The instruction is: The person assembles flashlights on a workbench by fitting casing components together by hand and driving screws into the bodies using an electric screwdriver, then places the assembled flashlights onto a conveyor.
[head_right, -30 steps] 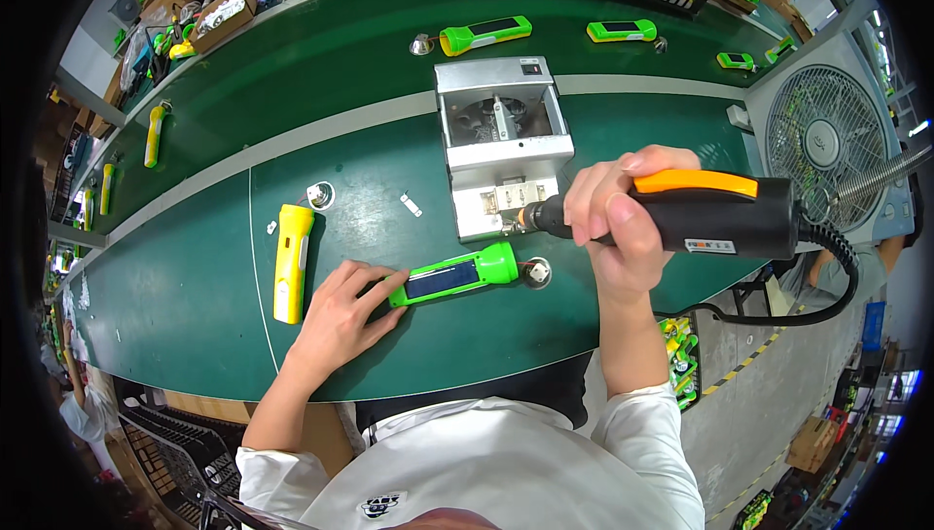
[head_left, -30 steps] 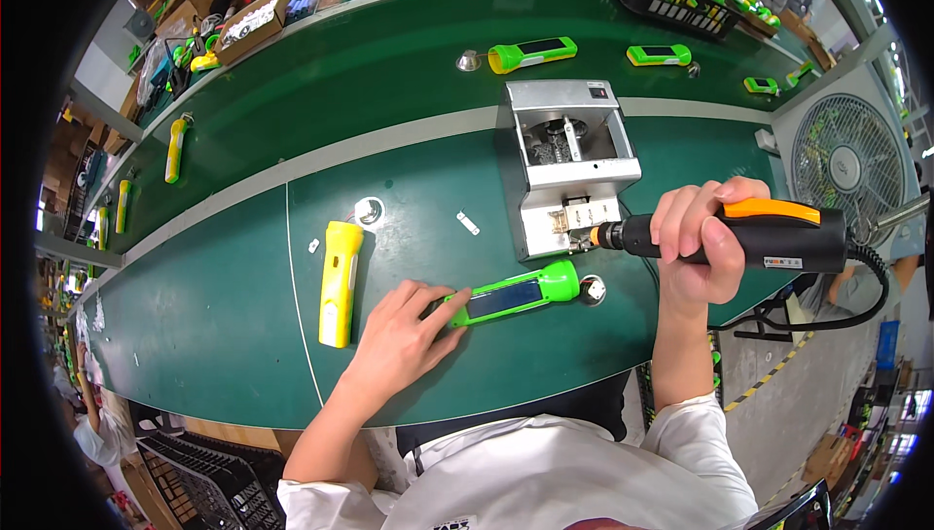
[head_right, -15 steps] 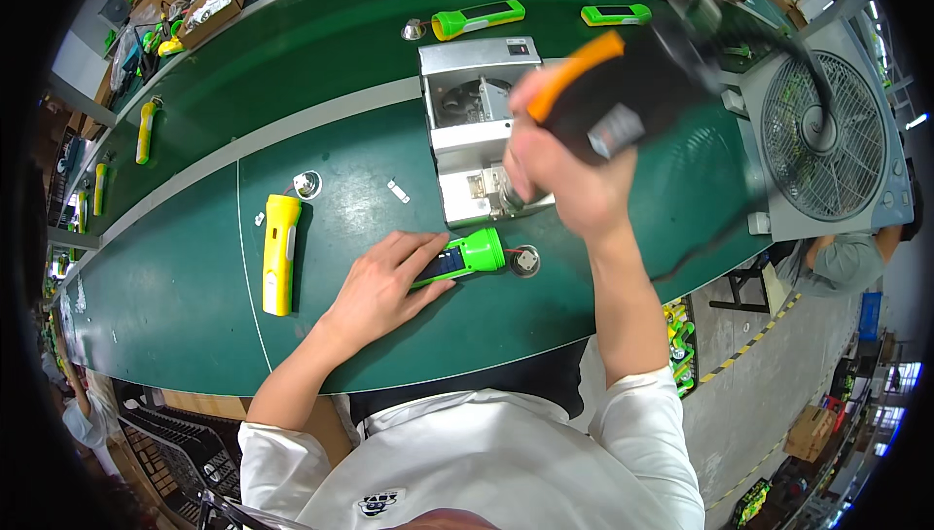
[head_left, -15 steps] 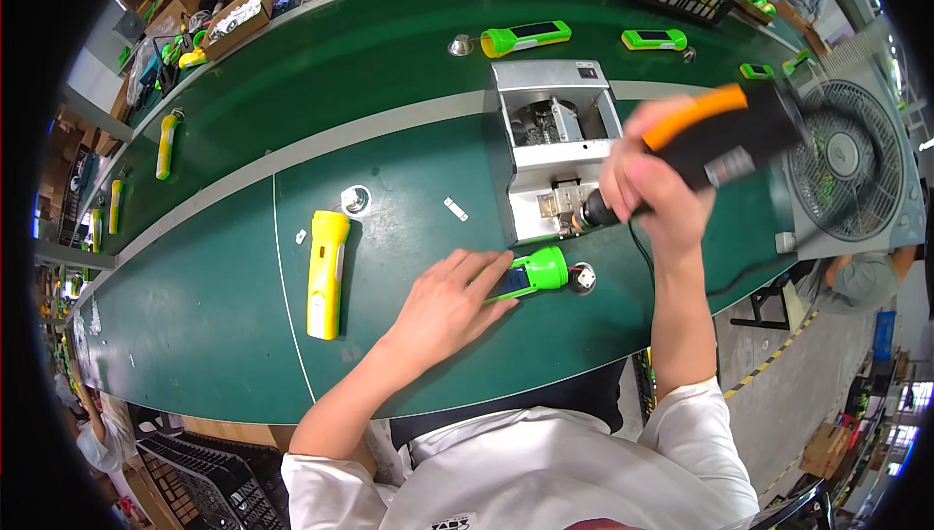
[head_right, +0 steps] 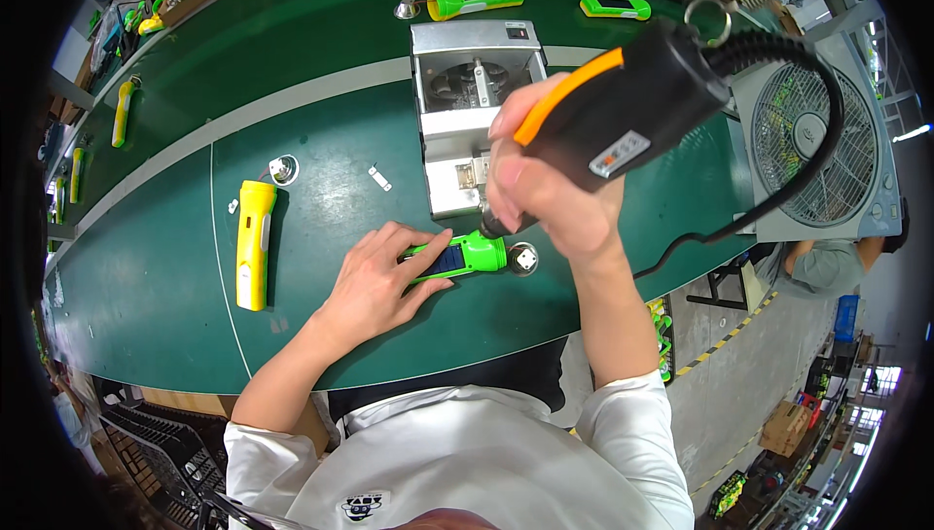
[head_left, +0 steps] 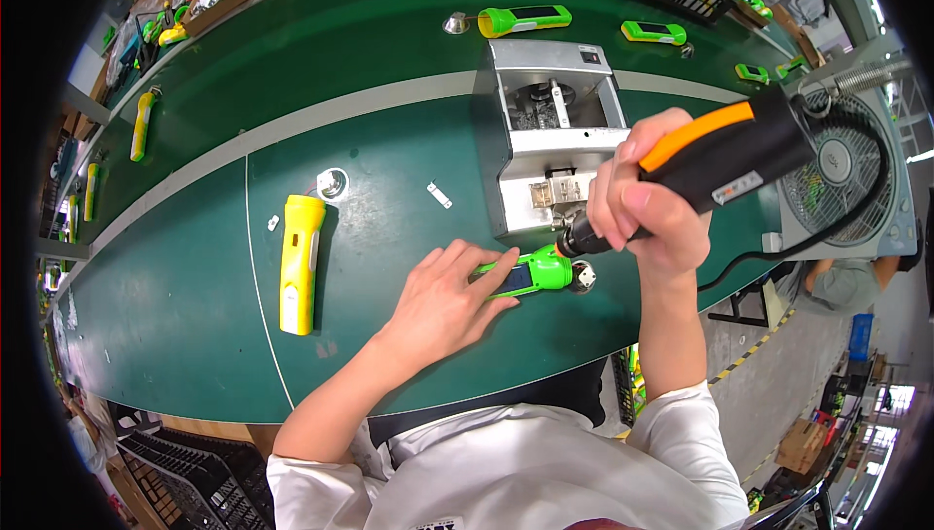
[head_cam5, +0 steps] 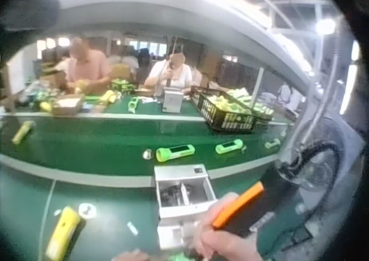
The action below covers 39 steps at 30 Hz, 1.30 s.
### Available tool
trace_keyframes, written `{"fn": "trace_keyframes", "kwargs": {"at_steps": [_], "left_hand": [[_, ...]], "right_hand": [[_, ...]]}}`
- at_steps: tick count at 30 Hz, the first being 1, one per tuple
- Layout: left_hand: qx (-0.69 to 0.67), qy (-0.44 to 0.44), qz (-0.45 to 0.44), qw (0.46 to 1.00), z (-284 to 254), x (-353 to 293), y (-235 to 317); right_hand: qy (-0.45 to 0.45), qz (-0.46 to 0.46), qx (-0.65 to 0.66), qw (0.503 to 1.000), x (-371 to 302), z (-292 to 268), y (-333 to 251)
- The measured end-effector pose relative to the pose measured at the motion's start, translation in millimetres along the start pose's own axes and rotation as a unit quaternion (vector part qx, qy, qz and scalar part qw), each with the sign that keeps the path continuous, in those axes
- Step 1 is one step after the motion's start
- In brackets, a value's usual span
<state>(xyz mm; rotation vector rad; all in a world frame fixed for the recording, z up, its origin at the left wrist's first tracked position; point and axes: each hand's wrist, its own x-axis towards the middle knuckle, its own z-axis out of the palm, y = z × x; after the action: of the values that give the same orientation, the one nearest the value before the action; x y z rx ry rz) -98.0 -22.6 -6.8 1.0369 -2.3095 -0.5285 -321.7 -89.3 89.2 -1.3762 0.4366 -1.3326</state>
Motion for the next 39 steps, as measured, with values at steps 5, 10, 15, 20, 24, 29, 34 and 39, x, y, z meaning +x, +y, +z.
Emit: {"fn": "trace_keyframes", "kwargs": {"at_steps": [5,10,15,20,24,29,34,39], "left_hand": [[-0.005,0.0,-0.004,1.0,0.3,-0.3,0.7],[-0.009,0.002,-0.005,1.0,1.3,0.4,-1.7],[-0.009,0.004,-0.008,1.0,-1.4,1.0,-0.7],[-0.012,0.007,-0.004,1.0,0.1,2.9,-1.3],[-0.013,0.008,-0.006,1.0,2.7,2.1,-1.3],[-0.012,0.008,-0.009,1.0,1.6,-1.8,-3.0],[0.026,0.0,0.007,1.0,-3.4,2.2,-5.8],[0.019,0.013,0.01,1.0,-5.4,-1.8,-5.6]], "right_hand": [[0.018,0.005,0.053,0.998,-7.7,6.5,10.7],[0.02,0.006,0.051,0.999,-9.3,5.2,16.7],[0.012,0.009,0.07,0.997,-11.3,3.3,22.8],[0.025,0.025,0.065,0.997,-16.4,6.3,22.4],[0.034,0.061,-0.073,0.995,-23.7,7.4,23.7],[0.023,0.095,-0.063,0.993,-24.8,10.8,24.3],[-0.002,0.109,-0.074,0.991,-20.6,14.4,28.5],[-0.015,0.094,-0.023,0.995,-21.3,15.7,35.4]]}}
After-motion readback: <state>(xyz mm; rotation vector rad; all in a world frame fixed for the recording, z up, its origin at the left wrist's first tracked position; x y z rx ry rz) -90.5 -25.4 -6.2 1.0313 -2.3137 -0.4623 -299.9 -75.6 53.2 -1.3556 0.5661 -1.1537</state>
